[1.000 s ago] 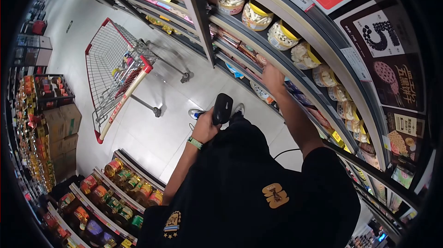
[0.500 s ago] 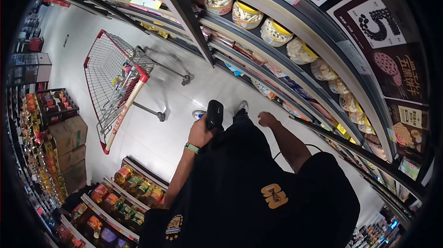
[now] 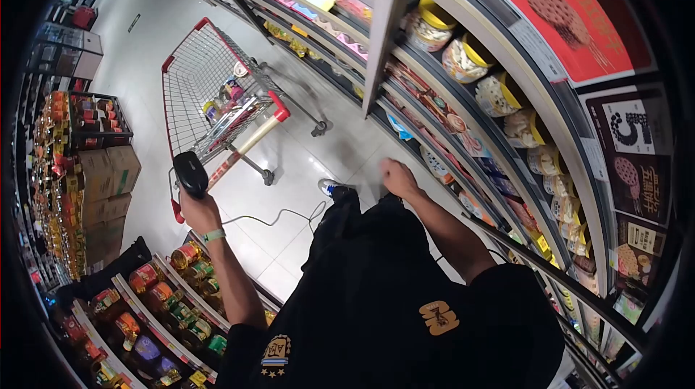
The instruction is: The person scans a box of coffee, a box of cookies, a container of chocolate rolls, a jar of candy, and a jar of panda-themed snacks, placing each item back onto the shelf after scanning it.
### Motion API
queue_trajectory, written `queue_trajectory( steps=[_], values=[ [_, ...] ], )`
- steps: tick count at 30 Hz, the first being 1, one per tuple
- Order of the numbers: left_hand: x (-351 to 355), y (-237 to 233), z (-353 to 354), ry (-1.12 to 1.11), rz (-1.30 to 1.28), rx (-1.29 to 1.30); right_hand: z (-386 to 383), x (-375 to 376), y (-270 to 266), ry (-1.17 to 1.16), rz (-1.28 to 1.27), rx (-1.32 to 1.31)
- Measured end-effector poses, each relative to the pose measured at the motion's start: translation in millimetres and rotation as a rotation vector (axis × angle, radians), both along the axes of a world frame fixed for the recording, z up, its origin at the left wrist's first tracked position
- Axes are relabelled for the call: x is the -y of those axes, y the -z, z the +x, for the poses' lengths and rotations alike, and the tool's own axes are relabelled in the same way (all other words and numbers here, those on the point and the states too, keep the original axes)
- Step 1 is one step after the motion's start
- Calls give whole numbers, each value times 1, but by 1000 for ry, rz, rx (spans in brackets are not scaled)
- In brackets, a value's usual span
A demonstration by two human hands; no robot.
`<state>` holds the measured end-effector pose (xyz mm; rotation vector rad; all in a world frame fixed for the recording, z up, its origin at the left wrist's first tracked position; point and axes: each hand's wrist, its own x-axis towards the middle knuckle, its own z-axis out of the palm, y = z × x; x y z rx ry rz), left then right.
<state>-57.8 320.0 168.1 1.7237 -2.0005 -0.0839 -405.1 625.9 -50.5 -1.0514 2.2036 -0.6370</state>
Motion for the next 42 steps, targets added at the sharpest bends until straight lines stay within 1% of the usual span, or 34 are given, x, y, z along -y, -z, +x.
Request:
queue_trajectory(
  steps=[1,2,4,6,7,8,9,11,12,13,15,16,17,18,19,21,22,24,27,31,35,39,42],
  values=[
    [21,10,19,-20,-37,44,7,39,-22,43,-153,20],
    [40,22,38,-28,-41,36,16,76,-45,86,-305,40],
    [73,55,66,-51,34,297,35,142,-99,1,-590,65],
    [83,85,79,-14,140,281,57,199,-134,-73,-564,-61],
    [86,94,81,2,214,251,68,221,-145,-120,-584,-68],
    [81,93,74,14,103,216,76,239,-151,-168,-601,-74],
    [81,94,72,20,92,215,83,254,-146,-168,-598,-91],
    [88,100,75,32,114,201,95,277,-127,-353,-571,-332],
    [89,101,76,39,88,196,99,283,-125,-390,-479,-418],
    [91,103,77,39,60,193,100,289,-121,-414,-485,-423],
    [98,99,79,44,78,238,105,303,-114,-381,-421,-478],
    [106,110,86,30,41,241,106,310,-112,-412,-432,-476],
    [112,121,93,21,7,247,107,315,-110,-381,-392,-537],
    [113,119,92,17,9,197,110,320,-112,-342,-348,-599],
    [116,120,94,4,14,192,111,326,-114,-357,-348,-600],
    [123,122,92,14,-14,134,111,338,-118,-371,-159,-613],
    [126,124,93,39,-66,78,112,342,-119,-375,-152,-612],
    [133,123,91,35,-70,50,111,350,-120,-391,-91,-637],
    [143,120,90,40,-101,-10,109,366,-117,-416,-45,-621],
    [174,120,95,24,-166,-53,118,394,-123,-435,9,-592],
    [216,120,104,38,-138,-51,131,426,-136,-402,54,-552],
    [264,119,109,60,-129,-26,134,469,-132,-372,21,-526],
    [305,124,111,36,-49,-37,134,507,-125,-356,30,-515]
  ],
)
